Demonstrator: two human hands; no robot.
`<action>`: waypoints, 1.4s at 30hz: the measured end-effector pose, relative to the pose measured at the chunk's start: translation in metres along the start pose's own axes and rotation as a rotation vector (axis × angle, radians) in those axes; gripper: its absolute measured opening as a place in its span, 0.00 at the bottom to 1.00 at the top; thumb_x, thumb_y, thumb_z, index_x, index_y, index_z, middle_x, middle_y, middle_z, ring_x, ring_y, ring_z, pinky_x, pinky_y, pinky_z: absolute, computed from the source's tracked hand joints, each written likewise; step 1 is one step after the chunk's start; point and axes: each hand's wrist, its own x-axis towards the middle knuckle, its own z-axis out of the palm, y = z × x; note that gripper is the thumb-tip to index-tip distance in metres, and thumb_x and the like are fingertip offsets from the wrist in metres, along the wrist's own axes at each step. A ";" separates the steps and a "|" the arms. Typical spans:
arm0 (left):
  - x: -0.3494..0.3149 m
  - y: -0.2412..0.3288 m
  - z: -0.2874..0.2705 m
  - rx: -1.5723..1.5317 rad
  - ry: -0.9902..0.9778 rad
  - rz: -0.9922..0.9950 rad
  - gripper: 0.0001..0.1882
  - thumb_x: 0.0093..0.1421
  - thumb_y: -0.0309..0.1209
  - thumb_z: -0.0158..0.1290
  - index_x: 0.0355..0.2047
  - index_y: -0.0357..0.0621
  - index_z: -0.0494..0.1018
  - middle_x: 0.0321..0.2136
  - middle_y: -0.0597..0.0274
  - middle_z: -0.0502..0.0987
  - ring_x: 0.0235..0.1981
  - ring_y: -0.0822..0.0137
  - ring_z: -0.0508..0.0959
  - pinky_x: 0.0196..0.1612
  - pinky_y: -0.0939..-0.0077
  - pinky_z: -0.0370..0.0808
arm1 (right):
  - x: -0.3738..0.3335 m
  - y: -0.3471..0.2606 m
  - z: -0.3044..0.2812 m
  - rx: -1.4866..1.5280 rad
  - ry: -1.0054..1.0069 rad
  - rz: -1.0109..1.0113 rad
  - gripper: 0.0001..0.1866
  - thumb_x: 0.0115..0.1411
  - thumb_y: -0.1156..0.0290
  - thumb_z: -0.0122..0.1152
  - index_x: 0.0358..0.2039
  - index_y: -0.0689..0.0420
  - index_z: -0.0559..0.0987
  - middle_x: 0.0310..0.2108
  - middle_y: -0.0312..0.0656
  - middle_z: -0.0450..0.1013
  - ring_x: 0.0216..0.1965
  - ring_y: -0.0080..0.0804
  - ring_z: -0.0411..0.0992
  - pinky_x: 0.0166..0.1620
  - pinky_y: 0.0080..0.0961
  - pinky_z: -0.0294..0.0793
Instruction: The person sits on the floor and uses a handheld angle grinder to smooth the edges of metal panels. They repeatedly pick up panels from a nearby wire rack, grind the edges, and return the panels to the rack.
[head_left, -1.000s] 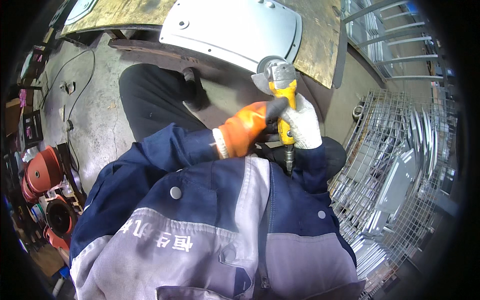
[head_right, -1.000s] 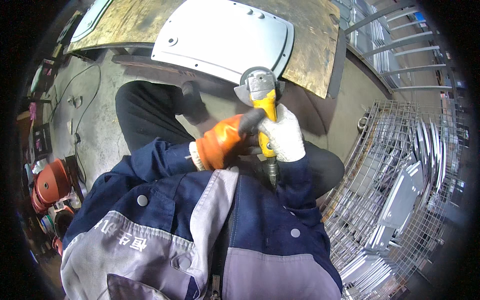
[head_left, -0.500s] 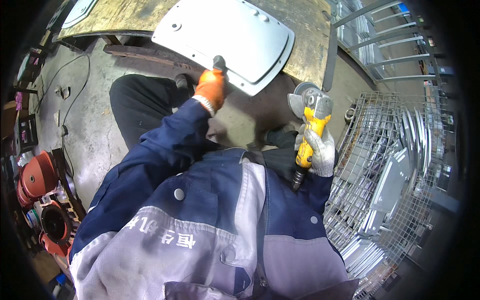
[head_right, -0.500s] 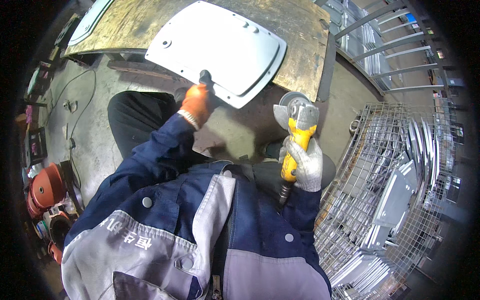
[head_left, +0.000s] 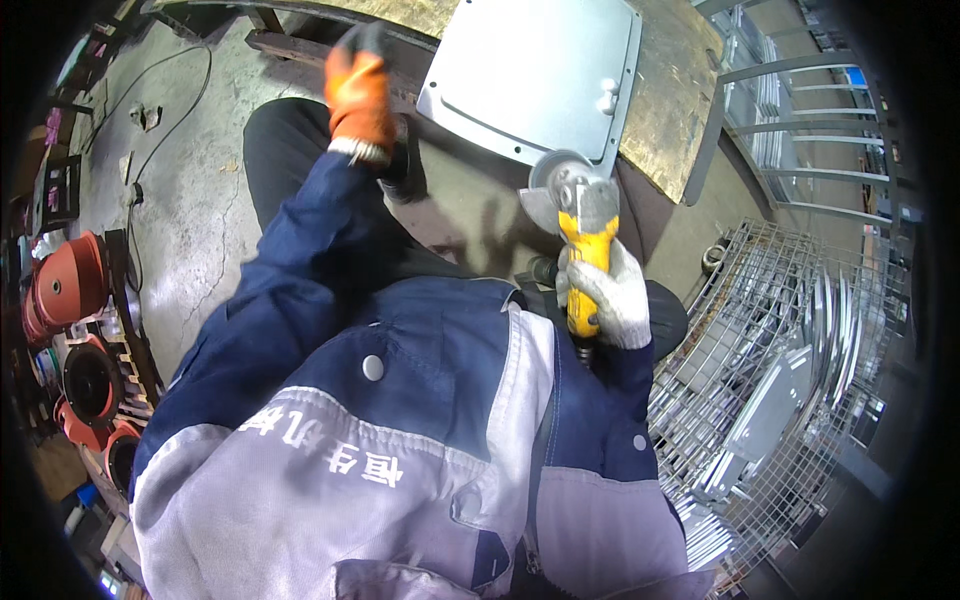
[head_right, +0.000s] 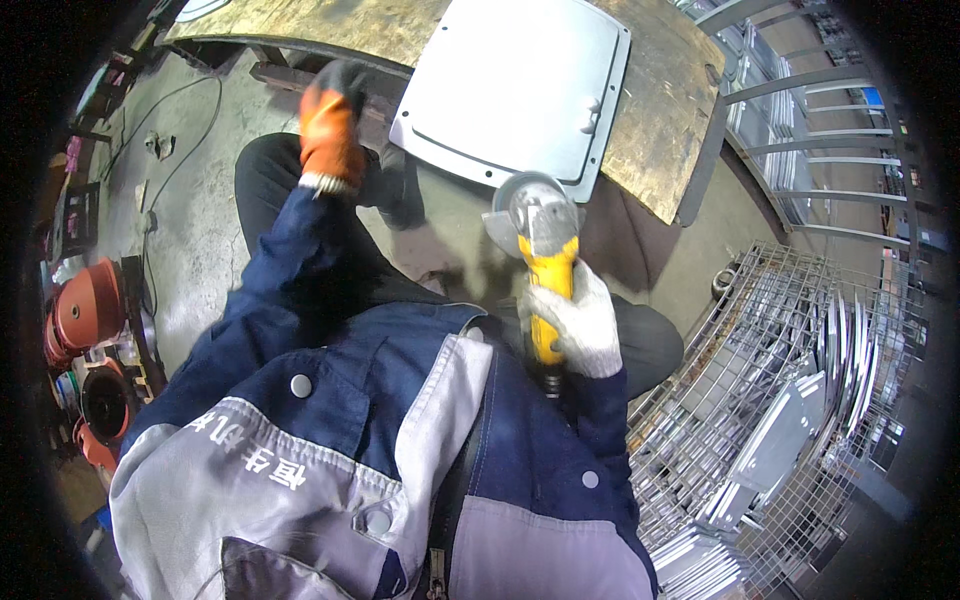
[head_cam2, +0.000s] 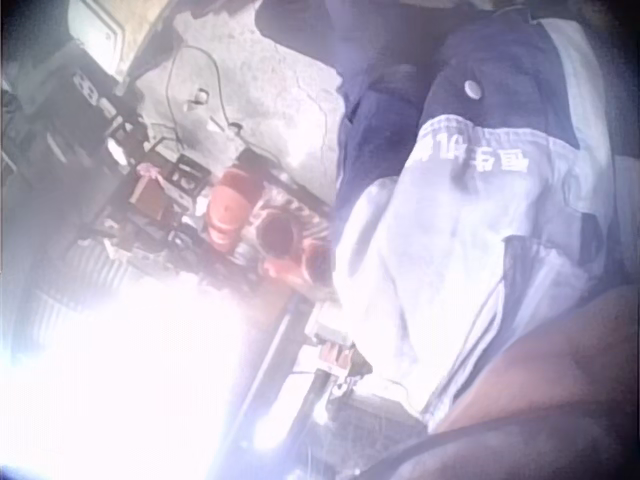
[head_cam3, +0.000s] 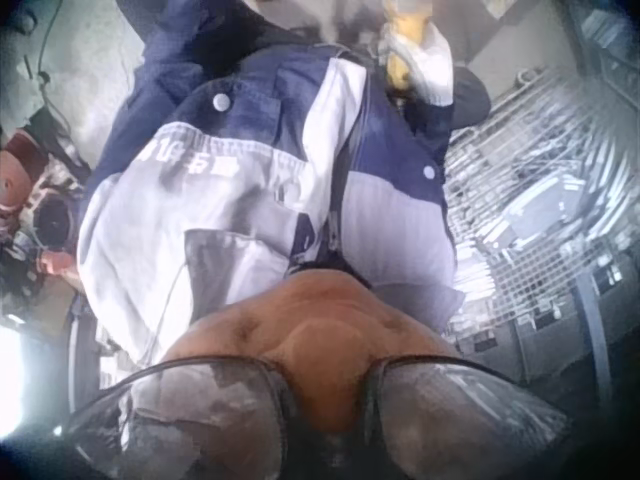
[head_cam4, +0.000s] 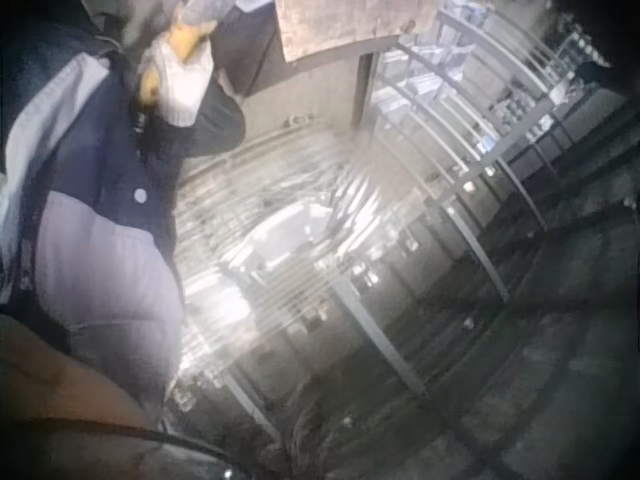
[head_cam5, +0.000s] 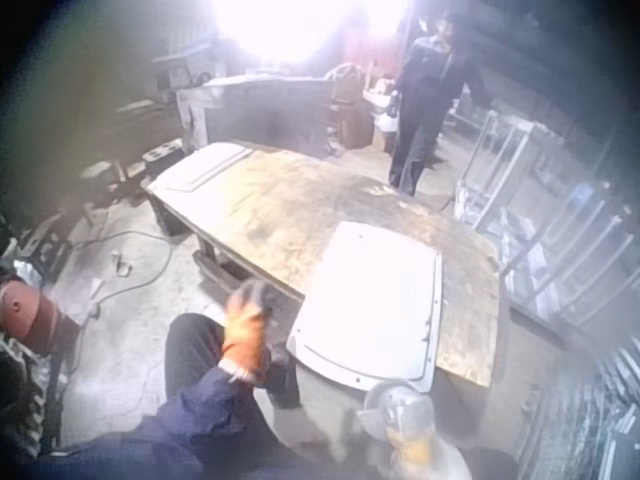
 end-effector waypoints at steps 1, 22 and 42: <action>-0.009 0.002 -0.008 -0.198 0.026 0.042 0.22 0.61 0.42 0.54 0.49 0.41 0.71 0.36 0.62 0.76 0.36 0.69 0.75 0.41 0.72 0.72 | 0.006 -0.002 0.003 -0.016 -0.019 0.032 0.19 0.55 0.73 0.63 0.46 0.62 0.69 0.32 0.40 0.71 0.26 0.26 0.72 0.31 0.22 0.75; 0.020 -0.037 0.061 -0.043 -0.711 -0.122 0.17 0.56 0.26 0.50 0.47 0.38 0.71 0.38 0.55 0.74 0.29 0.64 0.74 0.24 0.73 0.72 | -0.103 0.021 -0.073 0.665 0.173 -0.401 0.27 0.48 0.63 0.65 0.47 0.64 0.72 0.38 0.48 0.74 0.37 0.39 0.76 0.39 0.33 0.79; -0.168 0.102 0.298 -0.153 -1.474 -0.690 0.24 0.66 0.47 0.43 0.57 0.49 0.66 0.59 0.56 0.66 0.59 0.52 0.65 0.60 0.54 0.62 | -0.085 0.160 -0.124 1.042 0.392 -0.277 0.17 0.54 0.67 0.64 0.41 0.60 0.75 0.29 0.42 0.76 0.28 0.31 0.76 0.35 0.24 0.78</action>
